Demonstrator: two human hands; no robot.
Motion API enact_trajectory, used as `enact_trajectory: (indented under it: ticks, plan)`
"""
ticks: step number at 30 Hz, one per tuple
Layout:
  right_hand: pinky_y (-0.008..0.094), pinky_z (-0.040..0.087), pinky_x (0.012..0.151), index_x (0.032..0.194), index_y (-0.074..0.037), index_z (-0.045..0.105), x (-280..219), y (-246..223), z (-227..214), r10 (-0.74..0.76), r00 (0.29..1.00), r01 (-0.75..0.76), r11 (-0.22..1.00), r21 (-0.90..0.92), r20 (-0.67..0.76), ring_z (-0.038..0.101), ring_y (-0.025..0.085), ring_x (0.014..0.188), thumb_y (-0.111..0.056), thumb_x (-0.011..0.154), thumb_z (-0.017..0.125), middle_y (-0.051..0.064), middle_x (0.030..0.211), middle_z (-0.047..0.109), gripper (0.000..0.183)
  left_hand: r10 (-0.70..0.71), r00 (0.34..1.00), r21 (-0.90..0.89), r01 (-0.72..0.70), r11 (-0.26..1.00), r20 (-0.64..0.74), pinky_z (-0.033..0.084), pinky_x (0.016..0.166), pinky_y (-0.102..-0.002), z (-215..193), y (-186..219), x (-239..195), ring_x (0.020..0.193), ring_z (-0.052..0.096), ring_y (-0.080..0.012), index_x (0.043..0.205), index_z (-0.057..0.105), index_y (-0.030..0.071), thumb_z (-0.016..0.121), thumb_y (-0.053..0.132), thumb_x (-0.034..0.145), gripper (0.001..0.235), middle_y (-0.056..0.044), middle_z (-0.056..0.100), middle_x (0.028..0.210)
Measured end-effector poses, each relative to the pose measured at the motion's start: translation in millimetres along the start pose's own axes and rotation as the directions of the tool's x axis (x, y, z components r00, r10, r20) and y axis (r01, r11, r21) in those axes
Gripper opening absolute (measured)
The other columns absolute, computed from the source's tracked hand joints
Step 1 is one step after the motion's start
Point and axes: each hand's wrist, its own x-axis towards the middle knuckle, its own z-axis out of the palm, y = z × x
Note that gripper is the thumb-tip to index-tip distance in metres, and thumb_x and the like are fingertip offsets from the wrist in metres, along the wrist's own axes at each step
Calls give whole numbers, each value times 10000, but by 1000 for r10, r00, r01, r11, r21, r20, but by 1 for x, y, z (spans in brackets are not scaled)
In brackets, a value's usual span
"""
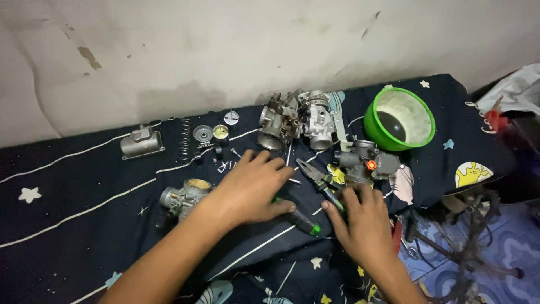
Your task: Disassembling and inspecting a motorcycle carburetor using a screwdriver and pliers
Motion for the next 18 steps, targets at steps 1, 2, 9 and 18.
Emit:
enact_trajectory:
  ticks: [1, 2, 9, 18]
  plan:
    - [542, 481, 809, 1028, -124, 609, 1, -2, -4, 0, 1000, 0, 1000, 1, -1, 565, 424, 937, -484, 939, 645, 190, 1105, 567, 372, 0, 1000, 1, 0, 1000, 0, 402, 986, -588, 1, 0, 0, 1147, 558, -369, 1266, 636, 108, 759, 553, 862, 614, -102, 664, 1161]
    - [533, 488, 751, 995, -150, 618, 2, -3, -8, 17, 1000, -17, 999, -42, 3, 598, 402, 936, -527, 912, 666, 146, 1044, 611, 389, -2, 1000, 1, 2, 1000, 0, 401, 985, -596, 1, -1, 0, 1154, 553, -371, 1268, 635, 113, 752, 572, 862, 624, -102, 661, 1175]
    - [491, 496, 691, 971, -151, 658, 19, -21, -30, -123, 984, 119, 992, -39, -127, 662, 336, 887, -448, 904, 713, 88, 1005, 695, 310, 15, 998, 52, -12, 999, -63, 421, 942, -603, 7, -8, -6, 1135, 566, -382, 1242, 646, 136, 764, 589, 833, 622, -113, 662, 1152]
    - [368, 520, 794, 1045, -100, 693, 50, -94, -27, -395, 910, 400, 748, 529, -130, 694, 250, 860, -222, 955, 684, 70, 958, 716, 152, -37, 969, -23, 32, 999, -245, 422, 941, -553, -8, -36, -55, 1105, 577, -338, 1282, 640, 141, 736, 590, 842, 636, -56, 666, 1193]
